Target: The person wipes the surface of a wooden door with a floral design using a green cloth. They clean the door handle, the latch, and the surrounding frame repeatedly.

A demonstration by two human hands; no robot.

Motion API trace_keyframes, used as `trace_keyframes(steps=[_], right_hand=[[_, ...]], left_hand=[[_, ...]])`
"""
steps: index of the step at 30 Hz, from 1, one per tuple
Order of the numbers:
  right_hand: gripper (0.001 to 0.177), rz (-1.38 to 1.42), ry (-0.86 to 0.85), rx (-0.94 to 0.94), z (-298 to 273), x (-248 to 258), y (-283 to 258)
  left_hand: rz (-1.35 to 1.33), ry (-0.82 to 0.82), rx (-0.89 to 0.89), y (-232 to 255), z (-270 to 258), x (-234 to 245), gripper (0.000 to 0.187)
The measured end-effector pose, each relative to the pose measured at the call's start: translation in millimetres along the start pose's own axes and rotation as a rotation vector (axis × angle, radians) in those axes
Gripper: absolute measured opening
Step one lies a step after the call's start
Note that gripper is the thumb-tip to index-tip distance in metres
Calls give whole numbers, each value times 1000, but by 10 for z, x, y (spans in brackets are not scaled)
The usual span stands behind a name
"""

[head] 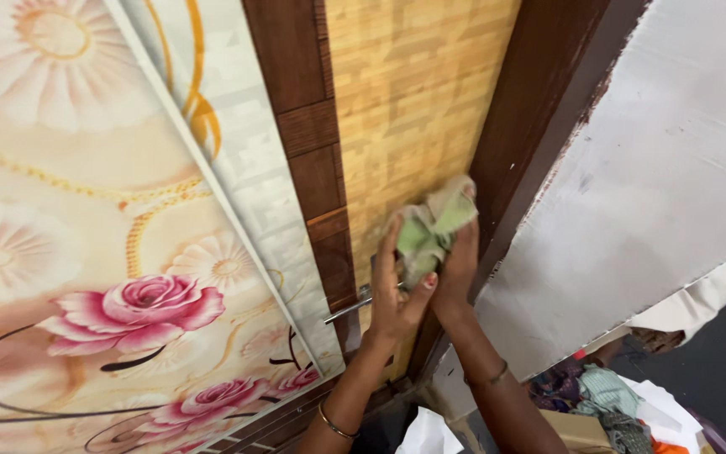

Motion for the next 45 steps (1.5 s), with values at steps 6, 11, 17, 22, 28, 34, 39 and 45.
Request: trace_keyframes(steps=[6, 11, 17, 22, 28, 34, 39, 45], right_hand=[[75, -62, -372, 291, 97, -548, -548], [63, -165, -575, 285, -428, -1059, -280], [36, -408, -428, 141, -332, -1243, 12], [47, -210, -137, 93, 239, -855, -295], [55, -93, 6, 139, 537, -983, -1071], [36, -89, 27, 352, 510, -1297, -1726], [39, -244, 28, 491, 538, -1309, -1508], [73, -129, 166, 217, 873, -751, -709]], left_hand=[[-134, 72, -25, 61, -63, 481, 92], [159, 218, 248, 140, -158, 1011, 54], [746, 148, 213, 765, -196, 1201, 35], [1032, 369, 255, 908, -556, 1588, 66], [1157, 339, 481, 238, -847, 2123, 122], [1183, 252, 509, -290, -951, 2290, 131], [1233, 290, 446, -298, -995, 2275, 136], [1250, 310, 403, -258, -963, 2263, 139]])
Point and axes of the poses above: each hand's wrist, its own z-axis towards the middle knuckle, its own x-axis out of the back of the hand, y = z × x, the point moved 8 cm from there along z, towards the middle knuckle, and after that the axes turned 13 degrees about -y, right-handed, at the moved point
